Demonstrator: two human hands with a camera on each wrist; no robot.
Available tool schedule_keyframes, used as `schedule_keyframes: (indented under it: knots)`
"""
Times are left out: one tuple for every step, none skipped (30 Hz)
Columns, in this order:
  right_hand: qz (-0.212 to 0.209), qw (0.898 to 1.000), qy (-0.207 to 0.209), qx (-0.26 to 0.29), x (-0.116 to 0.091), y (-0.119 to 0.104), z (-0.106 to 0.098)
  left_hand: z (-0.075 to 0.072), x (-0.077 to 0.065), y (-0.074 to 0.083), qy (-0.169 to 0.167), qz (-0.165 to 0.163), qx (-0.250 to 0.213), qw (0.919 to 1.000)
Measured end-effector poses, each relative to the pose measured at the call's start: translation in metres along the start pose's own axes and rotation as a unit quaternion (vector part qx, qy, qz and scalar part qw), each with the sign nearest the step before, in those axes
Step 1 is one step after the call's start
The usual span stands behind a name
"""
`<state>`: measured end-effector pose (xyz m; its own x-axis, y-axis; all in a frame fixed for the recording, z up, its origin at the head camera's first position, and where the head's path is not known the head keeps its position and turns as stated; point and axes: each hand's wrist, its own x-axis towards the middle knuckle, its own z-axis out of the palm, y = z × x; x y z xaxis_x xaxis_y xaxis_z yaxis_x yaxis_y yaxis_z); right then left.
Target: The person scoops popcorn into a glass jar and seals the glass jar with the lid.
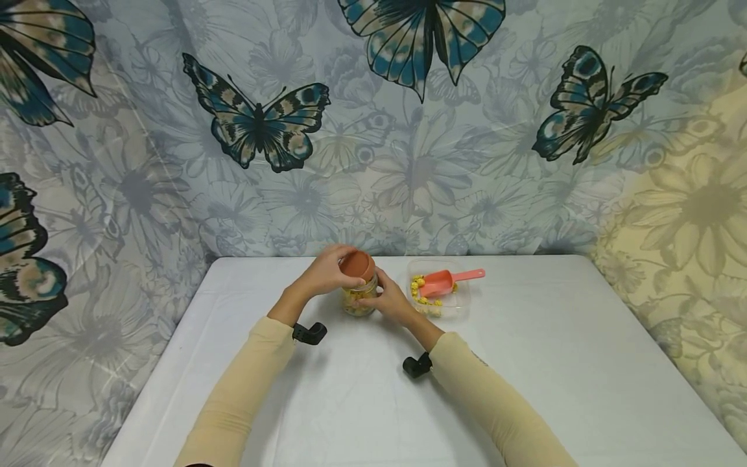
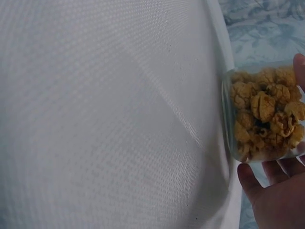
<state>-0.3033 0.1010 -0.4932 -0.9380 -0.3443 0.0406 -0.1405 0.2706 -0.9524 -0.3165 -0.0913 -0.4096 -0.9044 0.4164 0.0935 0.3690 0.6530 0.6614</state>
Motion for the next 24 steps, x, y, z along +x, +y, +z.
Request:
schedule_keyframes:
  knots:
    - [0.0,1.0,-0.002,0.002,0.0,0.0,0.0,0.0,0.001,0.001,-0.006,0.001,0.01,0.9999]
    - [-0.002,1.0,-0.003,0.003,0.0,0.0,0.0,0.001,0.002,0.002,-0.012,0.002,0.02,0.9997]
    - [-0.003,1.0,-0.004,0.004,0.0,-0.001,0.0,0.001,0.003,0.003,-0.017,0.0,0.026,0.9995]
    - [-0.004,1.0,-0.005,0.005,0.0,-0.001,0.0,0.002,0.004,0.004,-0.022,-0.002,0.031,0.9993]
    - [-0.005,1.0,-0.005,0.003,-0.001,-0.002,0.0,0.002,0.005,0.005,-0.026,-0.004,0.036,0.999]
    - [-0.006,1.0,-0.003,0.002,-0.001,-0.003,0.0,0.003,0.005,0.006,-0.029,-0.006,0.041,0.9987]
    - [-0.005,1.0,-0.001,0.001,-0.001,-0.003,0.0,0.003,0.006,0.007,-0.031,-0.007,0.043,0.9986]
    - [-0.004,1.0,0.001,0.0,-0.001,-0.003,0.0,0.004,0.007,0.008,-0.033,-0.008,0.048,0.9983]
    - [-0.004,1.0,0.002,0.0,-0.002,-0.004,0.0,0.004,0.007,0.008,-0.035,-0.009,0.052,0.998]
    - [-0.003,1.0,0.003,0.0,-0.002,-0.004,0.0,0.005,0.007,0.009,-0.036,-0.011,0.057,0.9977]
    - [-0.003,1.0,0.003,-0.002,-0.002,-0.003,0.0,0.005,0.008,0.01,-0.038,-0.01,0.065,0.9971]
    - [-0.002,1.0,0.003,-0.002,-0.002,-0.003,-0.001,0.006,0.008,0.01,-0.04,-0.008,0.072,0.9965]
    - [-0.001,1.0,0.003,-0.002,-0.002,-0.002,-0.001,0.006,0.009,0.011,-0.043,-0.006,0.079,0.996]
    - [-0.003,1.0,0.003,-0.001,-0.002,-0.002,-0.001,0.006,0.009,0.011,-0.046,-0.002,0.085,0.9953]
    - [-0.003,1.0,0.003,0.0,-0.002,-0.001,-0.001,0.005,0.01,0.012,-0.048,0.002,0.091,0.9947]
    - [-0.003,1.0,0.003,-0.001,-0.002,0.0,-0.001,0.005,0.01,0.012,-0.052,0.006,0.096,0.994]
    - [-0.003,1.0,0.003,-0.002,-0.001,0.0,-0.001,0.005,0.011,0.013,-0.056,0.01,0.102,0.9932]
    - [-0.003,1.0,0.003,-0.003,-0.001,0.001,-0.001,0.004,0.011,0.013,-0.061,0.014,0.104,0.9926]
    - [-0.003,1.0,0.003,-0.003,-0.001,0.001,-0.002,0.003,0.011,0.013,-0.067,0.015,0.103,0.9923]
    - [-0.005,1.0,0.003,-0.006,0.0,0.002,-0.002,0.002,0.012,0.012,-0.073,0.019,0.103,0.9918]
    - [-0.005,1.0,0.003,-0.009,0.0,0.002,-0.002,0.001,0.013,0.012,-0.08,0.022,0.102,0.9913]
    - [-0.004,1.0,0.003,-0.012,0.0,0.002,-0.001,0.001,0.013,0.011,-0.087,0.025,0.1,0.9909]
    - [-0.005,1.0,0.004,-0.015,0.0,0.002,-0.001,0.0,0.013,0.01,-0.094,0.029,0.097,0.9904]
    - [-0.005,1.0,0.004,-0.016,0.001,0.002,-0.001,-0.001,0.014,0.01,-0.102,0.032,0.093,0.99]
